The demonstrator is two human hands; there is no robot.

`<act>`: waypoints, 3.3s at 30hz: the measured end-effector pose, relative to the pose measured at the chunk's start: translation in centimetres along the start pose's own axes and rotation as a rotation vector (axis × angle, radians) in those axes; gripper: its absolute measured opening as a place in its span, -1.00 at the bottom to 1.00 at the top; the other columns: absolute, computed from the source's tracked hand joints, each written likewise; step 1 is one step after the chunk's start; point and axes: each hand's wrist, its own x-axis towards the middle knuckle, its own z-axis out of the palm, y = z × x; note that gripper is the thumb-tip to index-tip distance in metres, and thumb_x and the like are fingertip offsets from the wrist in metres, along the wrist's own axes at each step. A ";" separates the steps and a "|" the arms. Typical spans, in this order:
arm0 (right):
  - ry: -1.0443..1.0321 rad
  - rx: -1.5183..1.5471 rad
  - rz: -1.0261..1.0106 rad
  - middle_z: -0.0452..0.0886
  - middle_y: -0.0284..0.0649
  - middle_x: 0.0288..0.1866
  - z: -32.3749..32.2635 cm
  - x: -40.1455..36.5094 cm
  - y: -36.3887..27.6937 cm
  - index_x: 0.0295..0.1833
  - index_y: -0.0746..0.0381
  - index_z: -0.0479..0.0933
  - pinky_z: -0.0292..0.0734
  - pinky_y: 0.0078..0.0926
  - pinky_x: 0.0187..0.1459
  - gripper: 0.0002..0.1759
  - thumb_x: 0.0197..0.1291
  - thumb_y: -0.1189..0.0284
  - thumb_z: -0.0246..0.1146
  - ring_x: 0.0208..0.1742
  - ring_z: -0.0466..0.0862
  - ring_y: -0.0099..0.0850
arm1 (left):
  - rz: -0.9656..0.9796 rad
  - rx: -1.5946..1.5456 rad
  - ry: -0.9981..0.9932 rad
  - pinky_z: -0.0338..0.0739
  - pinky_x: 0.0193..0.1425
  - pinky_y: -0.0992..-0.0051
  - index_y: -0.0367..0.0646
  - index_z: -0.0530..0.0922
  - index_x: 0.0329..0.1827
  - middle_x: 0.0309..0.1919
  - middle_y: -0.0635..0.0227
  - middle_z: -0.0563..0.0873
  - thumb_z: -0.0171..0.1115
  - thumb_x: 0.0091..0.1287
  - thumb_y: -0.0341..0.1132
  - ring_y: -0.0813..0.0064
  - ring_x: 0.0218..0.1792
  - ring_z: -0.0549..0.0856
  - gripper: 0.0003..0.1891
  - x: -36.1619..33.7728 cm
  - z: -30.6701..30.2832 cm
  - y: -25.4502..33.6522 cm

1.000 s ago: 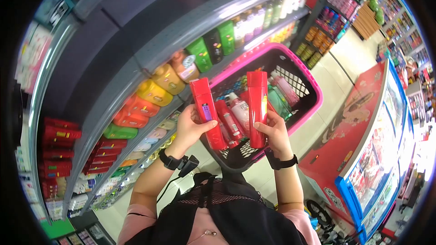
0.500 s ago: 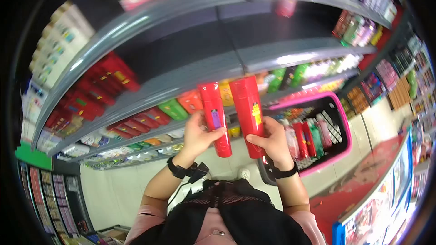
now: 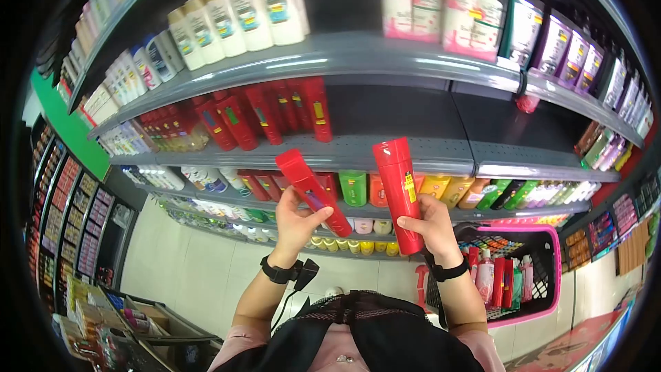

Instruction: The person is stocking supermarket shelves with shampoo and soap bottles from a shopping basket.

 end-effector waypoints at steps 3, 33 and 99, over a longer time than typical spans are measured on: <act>-0.052 0.067 0.003 0.62 -0.23 -0.17 2.1 1.6 -0.1 0.02 0.40 0.45 0.48 -0.56 -0.04 -0.54 -0.06 0.60 0.35 -0.16 0.61 -0.51 | 0.044 0.004 0.089 0.62 -0.04 0.49 -0.30 0.37 0.07 -0.10 0.27 0.57 0.45 0.00 -0.54 0.49 -0.07 0.61 -0.44 -0.2 -2.8 0.7; 0.242 -0.643 -0.301 0.65 -0.10 -0.33 22.7 23.7 5.7 -0.17 0.32 0.54 0.53 -0.37 -0.22 -0.54 -0.23 0.39 0.52 -0.29 0.66 -0.24 | 0.150 -0.112 0.125 0.59 0.02 0.45 -0.30 0.34 0.05 -0.06 0.25 0.54 0.42 -0.02 -0.65 0.44 -0.06 0.61 -0.43 5.2 -14.6 0.1; 0.080 -0.622 -0.440 0.62 -0.01 -0.29 18.1 18.1 1.3 -0.08 0.33 0.52 0.53 -0.28 -0.27 -0.60 0.05 0.28 0.34 -0.31 0.65 -0.14 | 0.467 0.472 -0.094 0.50 0.20 0.34 -0.24 0.34 0.23 0.01 0.18 0.41 0.41 -0.02 -0.52 0.26 0.08 0.53 -0.32 15.1 -7.5 -2.3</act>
